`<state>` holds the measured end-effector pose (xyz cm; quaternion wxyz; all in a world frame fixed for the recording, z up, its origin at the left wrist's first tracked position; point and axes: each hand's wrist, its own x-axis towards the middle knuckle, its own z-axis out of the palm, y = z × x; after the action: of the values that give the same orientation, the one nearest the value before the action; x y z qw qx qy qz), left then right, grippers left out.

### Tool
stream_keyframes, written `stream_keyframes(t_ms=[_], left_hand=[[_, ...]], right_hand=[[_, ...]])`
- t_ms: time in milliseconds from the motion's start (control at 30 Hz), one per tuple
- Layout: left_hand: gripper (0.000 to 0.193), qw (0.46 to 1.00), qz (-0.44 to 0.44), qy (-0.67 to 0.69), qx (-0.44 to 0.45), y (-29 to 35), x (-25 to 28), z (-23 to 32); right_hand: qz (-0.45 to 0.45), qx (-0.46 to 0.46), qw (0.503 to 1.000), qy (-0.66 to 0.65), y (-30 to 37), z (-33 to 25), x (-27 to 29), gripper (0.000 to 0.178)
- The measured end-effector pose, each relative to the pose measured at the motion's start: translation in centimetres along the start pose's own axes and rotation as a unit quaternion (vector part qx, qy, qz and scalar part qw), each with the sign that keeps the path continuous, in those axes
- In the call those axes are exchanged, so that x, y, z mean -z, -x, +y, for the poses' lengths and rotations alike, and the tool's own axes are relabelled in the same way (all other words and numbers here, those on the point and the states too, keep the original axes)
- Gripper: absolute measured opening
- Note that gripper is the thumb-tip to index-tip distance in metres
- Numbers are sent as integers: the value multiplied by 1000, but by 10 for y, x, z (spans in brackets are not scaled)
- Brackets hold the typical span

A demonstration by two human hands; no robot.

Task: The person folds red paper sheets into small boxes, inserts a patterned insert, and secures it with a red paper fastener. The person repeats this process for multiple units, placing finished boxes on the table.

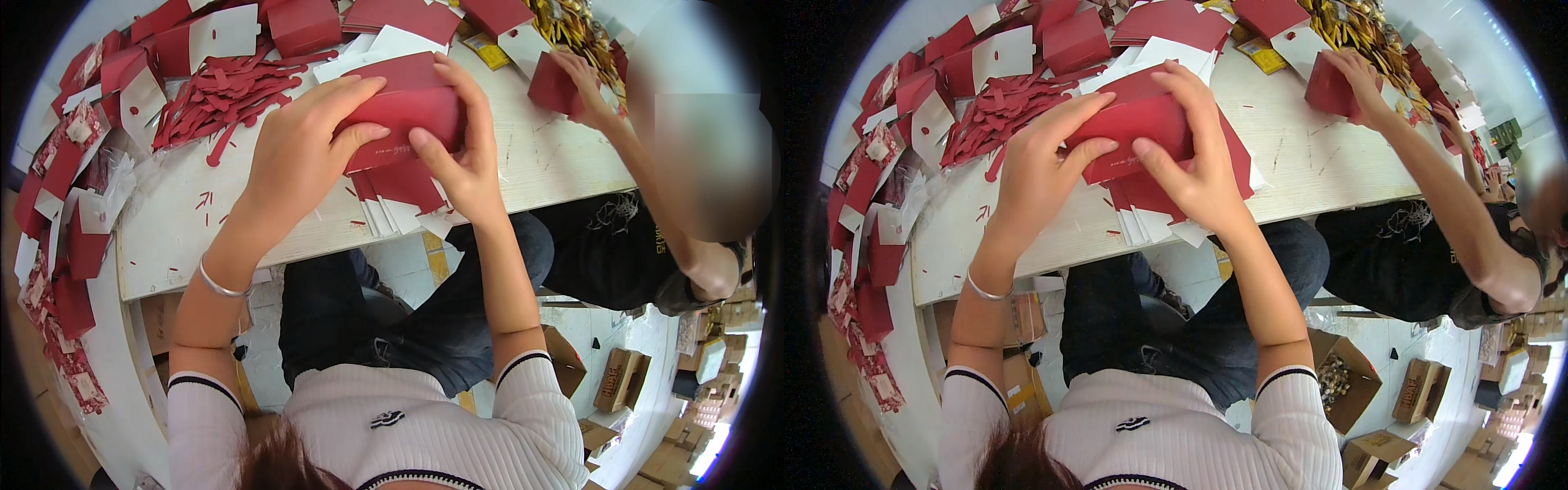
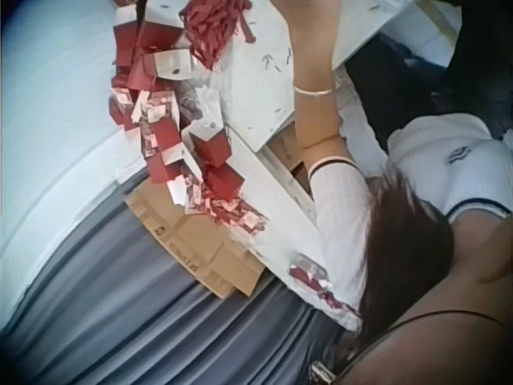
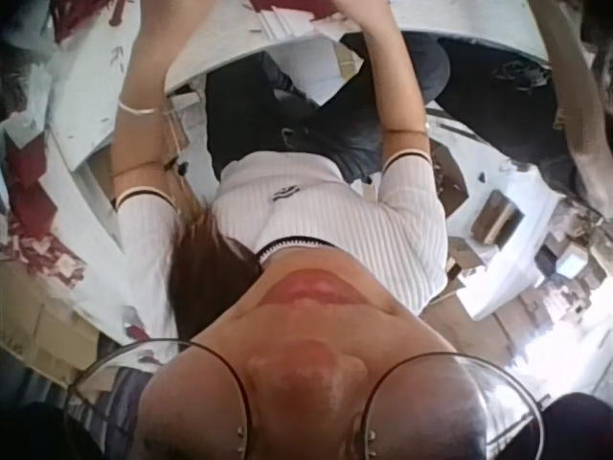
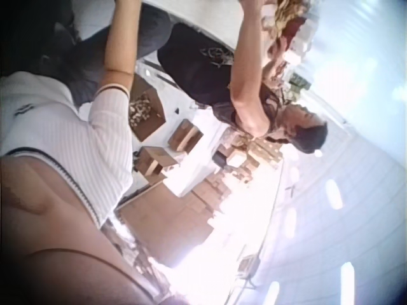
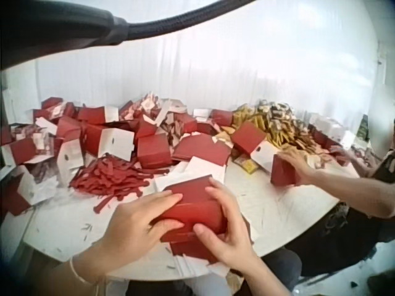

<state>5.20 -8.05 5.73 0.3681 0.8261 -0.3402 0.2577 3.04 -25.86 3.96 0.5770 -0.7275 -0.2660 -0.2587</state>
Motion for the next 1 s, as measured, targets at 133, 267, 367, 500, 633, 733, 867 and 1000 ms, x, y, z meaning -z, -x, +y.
stream_keyframes(t_ms=[133,267,367,500,633,733,867,1000], left_hand=[[28,1000,12,-23,-5,-4,-12,-2],[25,993,33,-104,-34,1,-24,-1],[27,991,35,-122,-54,4,-28,-5],[36,999,37,-4,20,14,-22,-6],[59,919,39,264,290,42,-29,-17],[72,886,62,339,310,48,-31,-7],[75,920,80,337,186,53,-31,11],[55,960,62,245,118,58,-22,5]], right_hand=[[55,-6,998,-3,5,24,-7,47],[91,15,992,85,13,34,-12,43],[104,25,990,93,16,37,-12,41],[75,43,996,39,21,36,-1,36],[20,28,996,-84,40,45,1,29],[139,-131,963,-189,43,36,-5,26],[114,-341,887,-288,25,5,3,61],[81,-175,953,-232,18,-9,14,89]])
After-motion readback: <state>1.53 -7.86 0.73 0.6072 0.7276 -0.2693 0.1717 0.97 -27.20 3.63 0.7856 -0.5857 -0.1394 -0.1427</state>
